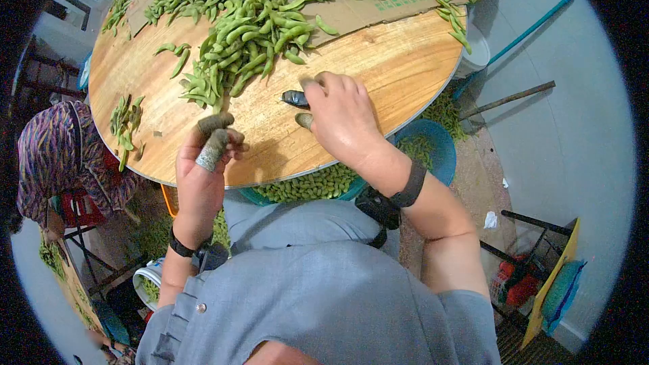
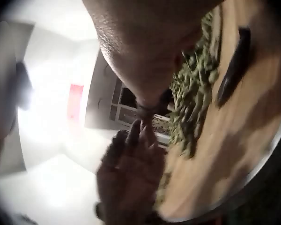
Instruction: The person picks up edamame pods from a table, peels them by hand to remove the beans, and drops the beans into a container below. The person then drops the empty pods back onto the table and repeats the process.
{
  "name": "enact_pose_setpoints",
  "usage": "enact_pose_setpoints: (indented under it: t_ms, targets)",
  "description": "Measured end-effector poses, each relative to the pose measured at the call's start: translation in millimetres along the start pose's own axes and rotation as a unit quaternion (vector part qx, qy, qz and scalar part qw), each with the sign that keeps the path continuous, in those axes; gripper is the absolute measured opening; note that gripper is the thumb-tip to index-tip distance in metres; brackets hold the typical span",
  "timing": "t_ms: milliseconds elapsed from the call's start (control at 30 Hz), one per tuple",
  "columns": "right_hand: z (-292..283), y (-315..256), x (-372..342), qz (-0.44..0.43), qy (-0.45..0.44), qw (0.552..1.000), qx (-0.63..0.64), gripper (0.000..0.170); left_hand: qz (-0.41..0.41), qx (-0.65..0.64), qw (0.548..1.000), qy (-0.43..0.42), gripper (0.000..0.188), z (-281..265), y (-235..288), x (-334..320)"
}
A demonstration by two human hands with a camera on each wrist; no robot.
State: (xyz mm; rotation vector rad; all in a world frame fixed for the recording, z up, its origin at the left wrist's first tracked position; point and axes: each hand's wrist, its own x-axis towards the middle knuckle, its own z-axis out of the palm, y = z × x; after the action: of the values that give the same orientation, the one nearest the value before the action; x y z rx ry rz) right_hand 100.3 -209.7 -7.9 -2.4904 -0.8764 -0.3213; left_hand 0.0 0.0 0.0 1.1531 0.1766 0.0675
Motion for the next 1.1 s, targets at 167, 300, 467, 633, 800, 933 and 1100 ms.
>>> enact_pose_setpoints:
  t_ms: [167,300,467,633,800,933,1100]
  targets:
    - [13,16,-2,-0.031,-0.052,0.996,-0.069,0.021,-0.048,0.043,0.998,0.020,0.020,-15,-6,-4]
    - [17,57,27,0.044,0.090,0.994,0.046,0.027,-0.054,0.043,0.996,0.056,0.019,-13,-5,-7]
    - [21,96,82,0.109,0.078,0.991,0.030,0.025,-0.074,0.036,0.995,0.053,0.019,-7,-8,-8]
    - [-5,72,70,0.171,-0.012,0.984,0.050,0.030,-0.038,0.089,0.995,0.019,0.021,-5,-4,-4]
    - [-48,22,20,0.149,-0.183,0.932,0.274,0.031,0.205,0.367,0.906,-0.057,0.026,15,3,19]
    - [-56,-6,4,0.138,-0.249,0.864,0.415,0.027,0.251,0.503,0.800,-0.212,0.023,26,10,21]
    - [-45,-22,-7,0.217,-0.228,0.781,0.539,0.036,-0.094,0.201,0.963,-0.156,0.018,18,8,2]
